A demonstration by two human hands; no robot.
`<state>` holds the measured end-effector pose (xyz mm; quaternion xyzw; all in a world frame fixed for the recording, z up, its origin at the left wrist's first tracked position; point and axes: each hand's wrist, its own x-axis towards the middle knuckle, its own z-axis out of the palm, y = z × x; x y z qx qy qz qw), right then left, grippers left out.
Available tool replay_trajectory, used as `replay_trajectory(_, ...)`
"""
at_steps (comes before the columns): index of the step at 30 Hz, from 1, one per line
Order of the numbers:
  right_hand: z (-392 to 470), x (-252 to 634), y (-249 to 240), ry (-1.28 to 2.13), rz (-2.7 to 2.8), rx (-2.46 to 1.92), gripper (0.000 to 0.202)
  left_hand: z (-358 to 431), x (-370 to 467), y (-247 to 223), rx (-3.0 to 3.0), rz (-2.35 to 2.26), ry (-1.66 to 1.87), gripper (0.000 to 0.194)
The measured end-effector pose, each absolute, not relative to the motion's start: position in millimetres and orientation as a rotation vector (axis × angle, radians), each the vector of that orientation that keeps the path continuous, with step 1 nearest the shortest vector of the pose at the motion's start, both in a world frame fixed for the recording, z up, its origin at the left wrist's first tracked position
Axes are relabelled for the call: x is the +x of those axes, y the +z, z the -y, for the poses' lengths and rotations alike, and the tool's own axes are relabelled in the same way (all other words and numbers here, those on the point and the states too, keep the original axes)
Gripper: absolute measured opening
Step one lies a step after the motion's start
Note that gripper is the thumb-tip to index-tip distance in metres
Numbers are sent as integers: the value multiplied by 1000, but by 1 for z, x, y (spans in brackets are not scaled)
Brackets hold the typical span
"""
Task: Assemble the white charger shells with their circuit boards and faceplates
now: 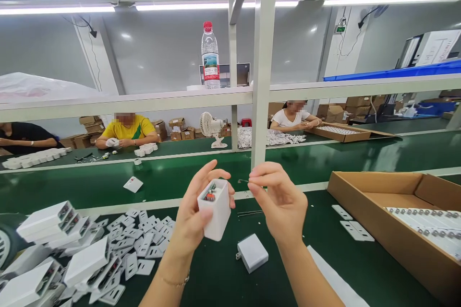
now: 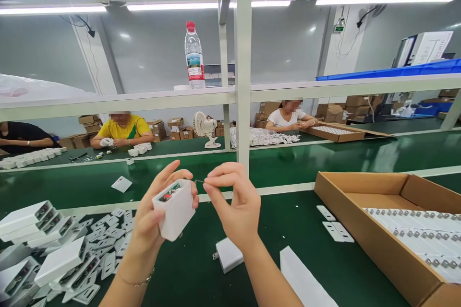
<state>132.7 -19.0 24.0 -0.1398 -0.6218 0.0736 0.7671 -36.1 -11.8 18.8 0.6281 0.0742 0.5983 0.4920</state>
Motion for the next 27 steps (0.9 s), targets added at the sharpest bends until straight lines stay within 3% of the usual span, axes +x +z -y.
replay_trajectory(6,-6,131,15,191,1297,-457,12,-12,-21,15,1066,-501,1374,32)
replay_trajectory(17,0,126,20,-105,1495,-373,27,5,-25,18,1246,-595,1389,33)
replay_trajectory(27,6,122,21,-499,1572,-369,27,8,-26,21,1251,-583,1389,32)
